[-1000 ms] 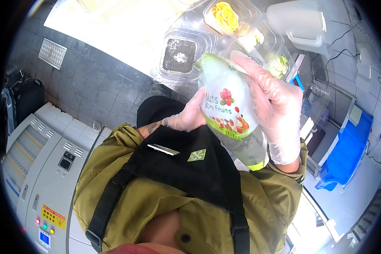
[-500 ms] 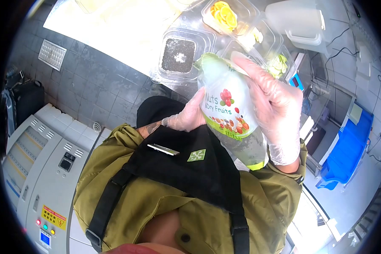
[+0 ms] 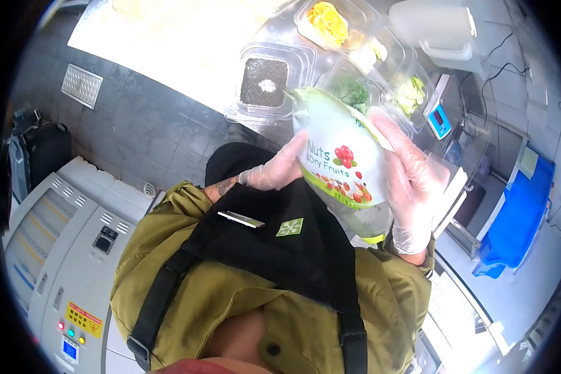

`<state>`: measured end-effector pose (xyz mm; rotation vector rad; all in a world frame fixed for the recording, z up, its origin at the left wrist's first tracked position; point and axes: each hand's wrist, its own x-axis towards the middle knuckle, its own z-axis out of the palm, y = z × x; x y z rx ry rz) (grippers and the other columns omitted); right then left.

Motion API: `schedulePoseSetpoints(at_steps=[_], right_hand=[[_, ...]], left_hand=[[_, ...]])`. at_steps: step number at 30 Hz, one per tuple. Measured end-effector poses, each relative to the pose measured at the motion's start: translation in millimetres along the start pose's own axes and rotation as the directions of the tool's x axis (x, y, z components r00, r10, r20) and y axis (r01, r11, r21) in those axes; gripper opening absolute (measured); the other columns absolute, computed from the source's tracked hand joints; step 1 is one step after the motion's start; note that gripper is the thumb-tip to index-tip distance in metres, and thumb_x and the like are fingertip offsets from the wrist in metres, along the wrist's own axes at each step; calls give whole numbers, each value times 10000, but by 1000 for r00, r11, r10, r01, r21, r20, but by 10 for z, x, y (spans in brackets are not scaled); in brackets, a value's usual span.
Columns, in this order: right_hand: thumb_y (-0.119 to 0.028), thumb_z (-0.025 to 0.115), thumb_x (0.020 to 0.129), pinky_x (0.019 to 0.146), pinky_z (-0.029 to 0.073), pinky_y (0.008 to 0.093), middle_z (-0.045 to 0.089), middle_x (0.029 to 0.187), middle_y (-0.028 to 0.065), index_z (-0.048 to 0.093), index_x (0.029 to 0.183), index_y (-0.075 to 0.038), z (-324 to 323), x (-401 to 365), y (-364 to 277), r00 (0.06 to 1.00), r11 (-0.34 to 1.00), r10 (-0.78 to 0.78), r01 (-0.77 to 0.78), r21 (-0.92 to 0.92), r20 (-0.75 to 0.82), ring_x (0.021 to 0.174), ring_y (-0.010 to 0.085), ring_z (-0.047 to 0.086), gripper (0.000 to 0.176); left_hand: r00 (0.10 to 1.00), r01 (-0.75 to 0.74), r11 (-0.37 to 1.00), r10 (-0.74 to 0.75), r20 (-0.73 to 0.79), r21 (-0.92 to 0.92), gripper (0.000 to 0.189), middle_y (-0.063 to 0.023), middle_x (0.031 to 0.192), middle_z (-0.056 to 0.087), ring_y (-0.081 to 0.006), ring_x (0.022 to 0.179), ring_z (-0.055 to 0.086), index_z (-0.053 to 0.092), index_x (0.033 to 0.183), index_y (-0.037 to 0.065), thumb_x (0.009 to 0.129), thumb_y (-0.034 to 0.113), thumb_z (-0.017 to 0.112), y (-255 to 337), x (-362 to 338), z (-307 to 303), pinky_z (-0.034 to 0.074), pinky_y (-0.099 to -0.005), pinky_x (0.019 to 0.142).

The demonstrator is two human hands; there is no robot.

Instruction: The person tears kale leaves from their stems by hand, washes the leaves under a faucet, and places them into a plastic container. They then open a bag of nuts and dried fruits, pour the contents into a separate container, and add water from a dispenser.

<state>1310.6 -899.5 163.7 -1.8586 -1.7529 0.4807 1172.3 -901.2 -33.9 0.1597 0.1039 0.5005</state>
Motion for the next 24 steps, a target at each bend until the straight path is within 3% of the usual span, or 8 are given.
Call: schedulePoseSetpoints(at_steps=[3, 12, 14, 21, 24], right_hand=[[130, 550, 785, 933, 452, 298, 671, 1085, 131, 659, 1092, 13, -31, -124, -32, 995, 995, 91, -89, 49, -40, 1044, 220, 633, 346], [63, 551, 872, 891, 471, 273, 673, 1067, 142, 664, 1082, 3, -73, -444, 178, 976, 1000, 26, -23, 15, -214, 966, 183, 644, 246], [51, 556, 875, 896, 466, 274, 672, 1070, 143, 656, 1092, 13, -86, -519, 216, 972, 996, 78, -69, 51, -223, 967, 179, 640, 242], [-9, 582, 888, 903, 458, 274, 671, 1068, 134, 650, 1093, 30, -101, -764, 310, 924, 970, 240, -217, 108, -296, 993, 178, 626, 220], [18, 636, 831, 853, 493, 275, 691, 1006, 137, 679, 1048, 14, -87, -947, 482, 863, 953, 304, -274, 132, -403, 916, 176, 658, 221]], left_hand=[[999, 34, 998, -33, -16, 46, 587, -90, 1464, 322, -224, 1340, 326, 184, 1456, 59, 1008, 431, 255, 17, 4, -13, 271, -412, 1105], [993, 70, 981, -52, -103, 180, 574, -74, 1433, 365, -204, 1316, 354, 243, 1435, 45, 1002, 415, 317, 27, 24, -70, 285, -383, 1091], [989, 81, 977, -54, -139, 196, 566, -74, 1417, 382, -201, 1305, 366, 258, 1428, 42, 1001, 406, 335, 16, 22, -45, 297, -377, 1082], [964, 39, 907, 76, -255, 419, 528, -66, 1327, 438, -146, 1201, 417, 276, 1408, 29, 993, 322, 420, -91, 14, -97, 354, -308, 1009], [959, 13, 821, 151, -238, 571, 508, -74, 1307, 446, -145, 1186, 416, 279, 1396, 11, 990, 269, 442, -40, -2, -2, 350, -296, 1003]])
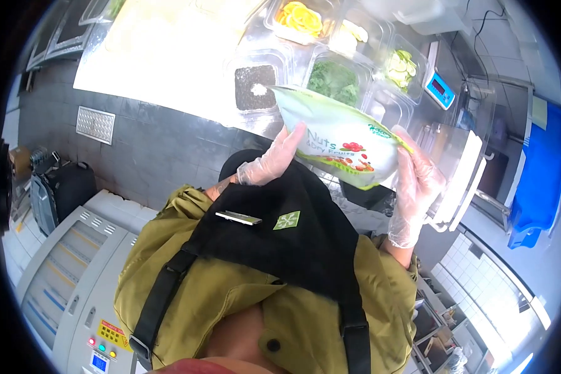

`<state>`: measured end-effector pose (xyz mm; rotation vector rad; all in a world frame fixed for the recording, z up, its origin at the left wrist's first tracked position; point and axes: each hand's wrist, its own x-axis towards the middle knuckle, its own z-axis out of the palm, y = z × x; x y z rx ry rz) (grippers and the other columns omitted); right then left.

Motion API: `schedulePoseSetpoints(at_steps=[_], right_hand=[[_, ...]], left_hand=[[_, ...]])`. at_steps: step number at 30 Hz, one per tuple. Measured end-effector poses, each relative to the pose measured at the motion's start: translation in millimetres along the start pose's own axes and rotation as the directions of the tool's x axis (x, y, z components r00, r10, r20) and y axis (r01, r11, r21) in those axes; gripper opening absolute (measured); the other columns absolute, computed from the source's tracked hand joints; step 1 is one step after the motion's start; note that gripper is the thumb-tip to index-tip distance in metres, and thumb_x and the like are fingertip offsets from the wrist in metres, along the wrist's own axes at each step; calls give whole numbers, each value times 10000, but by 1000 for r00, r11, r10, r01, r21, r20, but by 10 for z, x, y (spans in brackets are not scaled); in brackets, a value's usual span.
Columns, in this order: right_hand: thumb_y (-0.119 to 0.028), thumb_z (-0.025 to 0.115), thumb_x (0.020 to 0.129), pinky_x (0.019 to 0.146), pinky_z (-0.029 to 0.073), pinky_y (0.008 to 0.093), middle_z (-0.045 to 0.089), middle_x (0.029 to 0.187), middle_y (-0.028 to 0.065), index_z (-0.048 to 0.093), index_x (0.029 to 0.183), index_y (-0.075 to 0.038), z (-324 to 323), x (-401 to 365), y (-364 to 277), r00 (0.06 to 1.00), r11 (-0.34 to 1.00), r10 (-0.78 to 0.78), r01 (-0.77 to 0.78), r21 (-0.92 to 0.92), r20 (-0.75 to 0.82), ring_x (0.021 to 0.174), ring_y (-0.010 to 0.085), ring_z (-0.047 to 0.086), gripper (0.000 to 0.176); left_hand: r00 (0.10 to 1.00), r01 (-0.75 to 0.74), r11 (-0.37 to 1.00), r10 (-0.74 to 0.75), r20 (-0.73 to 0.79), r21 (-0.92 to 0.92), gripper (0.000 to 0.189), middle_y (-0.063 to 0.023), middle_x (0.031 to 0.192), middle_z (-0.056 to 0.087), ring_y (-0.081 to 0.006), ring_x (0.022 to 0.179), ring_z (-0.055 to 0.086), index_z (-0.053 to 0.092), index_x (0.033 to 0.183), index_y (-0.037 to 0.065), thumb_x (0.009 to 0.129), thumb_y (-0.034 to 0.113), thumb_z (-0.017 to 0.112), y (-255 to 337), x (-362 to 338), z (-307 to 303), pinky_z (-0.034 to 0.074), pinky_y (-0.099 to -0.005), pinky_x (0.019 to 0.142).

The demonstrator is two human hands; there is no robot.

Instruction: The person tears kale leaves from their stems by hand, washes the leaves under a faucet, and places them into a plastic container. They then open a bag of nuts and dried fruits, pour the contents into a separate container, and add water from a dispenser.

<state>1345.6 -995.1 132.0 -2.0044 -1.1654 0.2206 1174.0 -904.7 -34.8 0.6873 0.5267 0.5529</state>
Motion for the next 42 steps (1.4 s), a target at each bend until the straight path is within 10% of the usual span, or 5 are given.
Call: schedulePoseSetpoints(at_steps=[17, 29, 32, 40, 42], right_hand=[[-90, 675, 851, 785, 500, 250, 670, 919, 79, 669, 1016, 32, -84, -672, 1443, 846, 797, 498, -359, 485, -192, 830, 131, 628, 205], [-56, 663, 840, 791, 487, 237, 688, 924, 40, 695, 1015, -10, -531, -911, 2393, 824, 840, 475, -321, 437, -308, 852, 105, 620, 184], [-67, 640, 851, 797, 485, 231, 692, 923, 33, 696, 1010, -17, -885, -685, 2465, 876, 946, 304, -323, 12, -375, 849, 108, 625, 176], [-42, 594, 872, 804, 478, 226, 692, 944, 52, 702, 1006, -39, -1211, 305, 2736, 834, 802, 413, -143, 581, -366, 866, 128, 627, 172], [-40, 593, 874, 803, 477, 228, 689, 938, 56, 703, 1000, -39, -1185, 425, 2809, 808, 709, 468, -100, 699, -359, 875, 126, 619, 168]], left_hand=[[879, -463, 547, 386, 281, 697, 492, -286, 1360, 303, -411, 1243, 335, 363, 1317, -56, 906, 161, 526, -473, 120, 203, 197, -431, 1089], [823, -565, 345, 295, 486, 749, 346, -193, 1151, 520, -361, 1097, 494, 546, 1150, 3, 850, 159, 617, -671, 160, 803, 386, -424, 938], [861, -508, 368, 236, 450, 779, 248, -134, 955, 586, -316, 913, 573, 605, 1049, 36, 838, 162, 639, -1031, 200, 957, 453, -399, 786], [795, -605, 317, 290, 533, 730, 119, -78, 755, 574, -282, 616, 590, 634, 891, 71, 843, 179, 621, -1647, 451, 2040, 481, -368, 539], [897, -441, 331, 124, 425, 834, 241, -81, 847, 649, -164, 740, 615, 616, 990, 20, 913, 243, 571, -1720, 489, 2207, 472, -287, 697]])
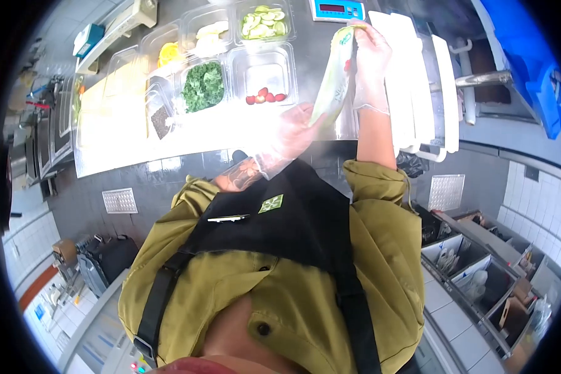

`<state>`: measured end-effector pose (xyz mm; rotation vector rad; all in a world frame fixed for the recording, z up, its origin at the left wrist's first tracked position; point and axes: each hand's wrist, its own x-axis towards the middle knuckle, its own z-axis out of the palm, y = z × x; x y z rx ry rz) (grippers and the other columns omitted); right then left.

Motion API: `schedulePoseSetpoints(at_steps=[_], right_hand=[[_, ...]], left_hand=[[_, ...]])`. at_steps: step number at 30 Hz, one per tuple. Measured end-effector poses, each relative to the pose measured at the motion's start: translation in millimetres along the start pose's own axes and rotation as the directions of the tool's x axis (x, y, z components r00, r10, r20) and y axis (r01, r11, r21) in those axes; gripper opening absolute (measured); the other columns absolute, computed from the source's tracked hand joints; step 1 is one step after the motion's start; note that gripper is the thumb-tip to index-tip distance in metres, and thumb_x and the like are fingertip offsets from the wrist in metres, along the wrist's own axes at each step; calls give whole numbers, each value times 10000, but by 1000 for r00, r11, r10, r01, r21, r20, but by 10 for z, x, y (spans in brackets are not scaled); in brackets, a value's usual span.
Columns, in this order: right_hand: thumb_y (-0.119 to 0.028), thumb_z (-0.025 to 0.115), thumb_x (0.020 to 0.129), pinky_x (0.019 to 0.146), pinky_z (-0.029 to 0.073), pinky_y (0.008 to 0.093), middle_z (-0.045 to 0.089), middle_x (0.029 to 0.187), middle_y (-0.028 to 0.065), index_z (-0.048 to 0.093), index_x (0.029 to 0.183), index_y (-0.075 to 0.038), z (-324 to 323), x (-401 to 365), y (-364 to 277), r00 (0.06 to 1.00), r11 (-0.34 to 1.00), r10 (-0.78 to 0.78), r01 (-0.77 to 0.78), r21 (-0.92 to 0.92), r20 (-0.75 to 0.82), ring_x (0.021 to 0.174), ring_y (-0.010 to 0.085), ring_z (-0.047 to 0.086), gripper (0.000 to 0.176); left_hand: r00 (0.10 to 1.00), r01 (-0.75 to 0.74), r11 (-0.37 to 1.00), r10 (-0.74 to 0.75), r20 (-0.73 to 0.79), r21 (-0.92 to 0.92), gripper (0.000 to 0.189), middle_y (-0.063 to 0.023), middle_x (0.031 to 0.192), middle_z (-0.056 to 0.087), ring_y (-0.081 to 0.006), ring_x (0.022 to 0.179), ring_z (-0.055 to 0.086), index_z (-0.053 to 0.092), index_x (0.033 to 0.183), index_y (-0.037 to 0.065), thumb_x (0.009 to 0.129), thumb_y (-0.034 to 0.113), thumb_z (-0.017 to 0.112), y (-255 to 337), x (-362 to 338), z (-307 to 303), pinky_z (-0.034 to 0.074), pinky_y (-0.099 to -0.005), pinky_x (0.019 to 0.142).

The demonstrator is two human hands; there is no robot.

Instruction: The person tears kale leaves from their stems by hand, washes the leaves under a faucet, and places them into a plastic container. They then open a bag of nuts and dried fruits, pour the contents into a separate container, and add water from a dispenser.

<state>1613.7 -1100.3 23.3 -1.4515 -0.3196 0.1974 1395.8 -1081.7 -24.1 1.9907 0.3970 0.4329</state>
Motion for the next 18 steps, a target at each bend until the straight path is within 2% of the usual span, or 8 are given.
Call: schedulePoseSetpoints(at_steps=[2, 3, 8, 11, 15, 16, 17, 18], right_hand=[[-50, 602, 872, 799, 477, 233, 687, 917, 55, 704, 989, -32, 24, 94, 93, 999, 991, -34, 31, 134, 23, 880, 124, 610, 157], [-58, 598, 876, 810, 476, 241, 681, 944, 59, 689, 1020, -24, 4, 137, 176, 998, 993, -14, 6, 116, 61, 896, 130, 606, 174], [-94, 517, 926, 971, 409, 286, 580, 1209, 148, 557, 1197, 36, 144, -201, -239, 991, 988, 129, -125, -85, 46, 1112, 177, 552, 303], [-117, 497, 933, 986, 392, 309, 566, 1204, 168, 540, 1204, 44, 28, -700, -446, 993, 991, -117, 118, -59, 26, 1126, 200, 531, 319], [-10, 490, 891, 698, 456, 261, 647, 846, 111, 618, 880, 24, -366, -1590, -308, 915, 915, -403, 402, 23, 10, 752, 160, 581, 133], [12, 472, 878, 639, 439, 243, 649, 805, 104, 619, 828, 16, -351, -1822, -310, 899, 902, -431, 426, 72, 83, 693, 145, 569, 155], [17, 477, 855, 622, 434, 238, 648, 788, 95, 627, 823, 9, -331, -2055, -277, 957, 969, -246, 246, 19, 154, 671, 137, 567, 154], [22, 483, 831, 606, 429, 233, 647, 771, 86, 636, 817, 3, -281, -2247, -233, 976, 997, -50, 62, -53, 212, 648, 128, 564, 155]], left_hand=[[999, -23, 961, 34, -35, 274, 260, -99, 850, 647, -192, 729, 628, 621, 999, 37, 915, 272, 547, 123, 88, 45, 482, -319, 674], [986, -38, 981, 68, -154, 191, 164, -146, 833, 599, -346, 729, 604, 623, 927, 72, 808, 184, 635, 97, 108, 96, 497, -421, 613], [983, 166, 981, -173, -64, -102, 320, -138, 907, 638, -307, 807, 632, 594, 1074, 49, 804, 208, 661, -273, -130, 21, 510, -372, 739], [937, 345, 925, -350, -5, -159, 331, -86, 933, 656, -220, 865, 630, 591, 1106, 47, 855, 259, 631, -634, -687, -422, 497, -336, 822], [506, 524, 572, -805, -309, -632, 233, -43, 860, 604, -155, 718, 564, 629, 966, 39, 888, 246, 556, -1174, -1441, -1410, 484, -283, 681], [423, 330, 540, -818, -390, -774, 306, -73, 951, 596, -190, 758, 586, 564, 1097, 28, 899, 262, 552, -1151, -1498, -1625, 496, -300, 692], [335, 100, 523, -819, -466, -846, 413, -103, 1043, 588, -225, 799, 607, 499, 1227, 18, 910, 279, 547, -1129, -1555, -1840, 508, -316, 702], [200, 111, 290, -944, -264, -951, 495, -130, 1171, 537, -253, 840, 613, 401, 1320, 17, 940, 309, 526, -1047, -1564, -2128, 524, -354, 723]])
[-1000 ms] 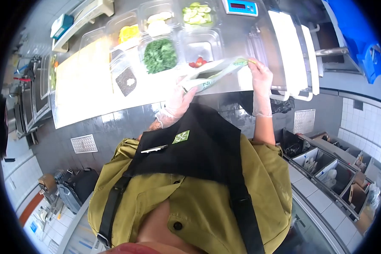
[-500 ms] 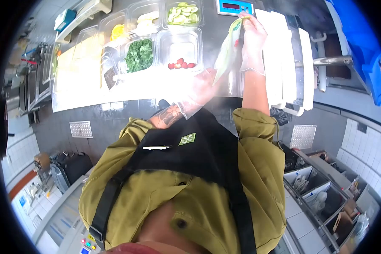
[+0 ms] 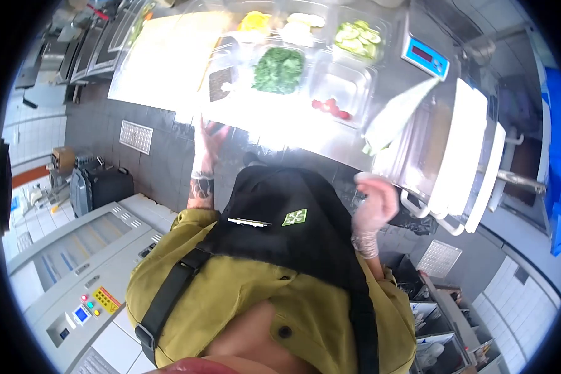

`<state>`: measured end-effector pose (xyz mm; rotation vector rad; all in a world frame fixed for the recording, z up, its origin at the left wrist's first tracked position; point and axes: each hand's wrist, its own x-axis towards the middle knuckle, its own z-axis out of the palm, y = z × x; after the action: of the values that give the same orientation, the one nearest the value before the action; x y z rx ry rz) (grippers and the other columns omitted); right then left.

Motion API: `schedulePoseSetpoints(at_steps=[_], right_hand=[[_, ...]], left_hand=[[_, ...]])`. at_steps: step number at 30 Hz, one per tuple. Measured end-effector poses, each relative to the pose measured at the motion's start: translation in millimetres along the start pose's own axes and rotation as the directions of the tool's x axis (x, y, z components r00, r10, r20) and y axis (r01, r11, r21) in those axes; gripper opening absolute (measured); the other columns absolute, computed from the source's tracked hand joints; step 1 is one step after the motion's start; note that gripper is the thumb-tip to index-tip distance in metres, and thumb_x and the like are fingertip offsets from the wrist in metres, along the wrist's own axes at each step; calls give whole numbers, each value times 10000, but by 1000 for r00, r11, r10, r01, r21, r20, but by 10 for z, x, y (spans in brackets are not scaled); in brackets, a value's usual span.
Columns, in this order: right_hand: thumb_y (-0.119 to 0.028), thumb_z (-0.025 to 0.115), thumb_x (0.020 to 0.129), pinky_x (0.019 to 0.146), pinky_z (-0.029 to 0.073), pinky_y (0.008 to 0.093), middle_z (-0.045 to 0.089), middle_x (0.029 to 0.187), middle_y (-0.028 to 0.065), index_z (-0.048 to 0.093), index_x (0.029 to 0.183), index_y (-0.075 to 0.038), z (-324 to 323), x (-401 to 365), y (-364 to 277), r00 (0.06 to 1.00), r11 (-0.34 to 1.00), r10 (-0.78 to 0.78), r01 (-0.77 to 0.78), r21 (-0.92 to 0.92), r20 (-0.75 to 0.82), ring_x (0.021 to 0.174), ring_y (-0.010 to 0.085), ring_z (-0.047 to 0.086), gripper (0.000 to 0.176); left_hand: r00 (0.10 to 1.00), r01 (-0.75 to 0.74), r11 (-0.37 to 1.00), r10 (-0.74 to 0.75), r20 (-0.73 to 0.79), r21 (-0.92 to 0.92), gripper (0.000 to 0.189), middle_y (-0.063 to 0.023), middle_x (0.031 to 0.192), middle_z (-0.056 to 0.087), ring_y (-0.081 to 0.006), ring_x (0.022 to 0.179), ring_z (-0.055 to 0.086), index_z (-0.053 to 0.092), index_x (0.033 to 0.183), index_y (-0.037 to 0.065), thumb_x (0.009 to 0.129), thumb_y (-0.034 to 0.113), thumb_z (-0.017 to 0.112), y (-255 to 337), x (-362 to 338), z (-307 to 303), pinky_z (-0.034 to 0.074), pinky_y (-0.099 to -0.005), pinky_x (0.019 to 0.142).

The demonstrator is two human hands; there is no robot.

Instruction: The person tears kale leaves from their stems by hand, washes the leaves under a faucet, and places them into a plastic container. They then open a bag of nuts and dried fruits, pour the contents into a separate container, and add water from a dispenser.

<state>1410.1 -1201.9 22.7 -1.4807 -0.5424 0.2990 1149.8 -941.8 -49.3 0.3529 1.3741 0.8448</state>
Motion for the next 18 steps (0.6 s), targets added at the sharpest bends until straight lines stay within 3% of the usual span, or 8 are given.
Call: schedulePoseSetpoints(at_steps=[3, 5, 6, 8, 10, 12, 15, 18], right_hand=[[2, 497, 822, 600, 418, 214, 658, 795, 57, 653, 837, 0, 422, -201, 76, 853, 904, 425, -417, -94, 304, 649, 84, 554, 157], [-11, 502, 833, 614, 405, 200, 659, 821, 48, 655, 848, -11, 845, -244, 7, 774, 879, 468, -456, -136, 427, 659, 79, 541, 153], [-16, 502, 838, 619, 401, 195, 659, 829, 43, 656, 853, -16, 1071, -281, -6, 747, 870, 483, -468, -155, 456, 664, 76, 534, 155], [-28, 486, 841, 644, 390, 191, 657, 831, 35, 654, 865, -22, 1546, -397, -55, 713, 870, 485, -454, -193, 505, 694, 64, 520, 170], [-17, 468, 831, 655, 395, 199, 653, 823, 38, 652, 868, -17, 1997, -604, 12, 658, 831, 544, -506, -230, 521, 694, 66, 520, 187], [6, 459, 807, 679, 424, 218, 646, 826, 50, 646, 852, -10, 2411, -904, 52, 582, 796, 600, -503, -338, 549, 713, 87, 538, 193], [-3, 469, 803, 688, 438, 223, 647, 826, 48, 637, 803, -5, 3046, -1436, 28, 323, 681, 718, -509, -526, 617, 732, 87, 552, 168], [-46, 489, 811, 699, 464, 237, 649, 813, 31, 655, 830, -15, 3830, -1841, -157, -38, 513, 823, -377, -771, 566, 749, 95, 570, 170]], left_hand=[[971, -147, 977, 172, 166, -156, 554, -156, 1230, 503, -276, 860, 626, 348, 1344, -3, 949, 347, 514, 28, 688, -308, 541, -392, 739], [921, -197, 979, 201, 334, -45, 553, -162, 1212, 511, -281, 857, 632, 333, 1341, -12, 951, 337, 511, 72, 854, -310, 550, -401, 743], [925, -225, 970, 241, 294, -87, 515, -176, 1183, 517, -281, 834, 637, 361, 1310, -24, 949, 312, 510, 87, 870, -276, 561, -390, 706], [981, -4, 997, 20, 193, -82, 412, -170, 1124, 549, -243, 770, 646, 387, 1291, -32, 906, 97, 453, 409, 683, -240, 582, -325, 655], [960, 42, 999, -32, 278, -32, 474, -162, 1132, 556, -213, 730, 648, 366, 1324, -24, 855, 11, 426, 502, 640, -544, 583, -283, 645], [891, -63, 994, 14, 453, 93, 533, -136, 1202, 548, -220, 867, 641, 385, 1356, 40, 826, -18, 389, 683, 551, -1078, 577, -302, 725], [836, 183, 983, -168, 522, 23, 596, -157, 1262, 501, -244, 802, 659, 316, 1396, 23, 810, 25, 425, 1001, 519, -1997, 567, -346, 737], [888, 215, 972, -152, 434, -99, 619, -177, 1325, 439, -277, 788, 666, 271, 1410, 3, 817, 49, 439, 1581, 443, -2857, 565, -373, 746]])
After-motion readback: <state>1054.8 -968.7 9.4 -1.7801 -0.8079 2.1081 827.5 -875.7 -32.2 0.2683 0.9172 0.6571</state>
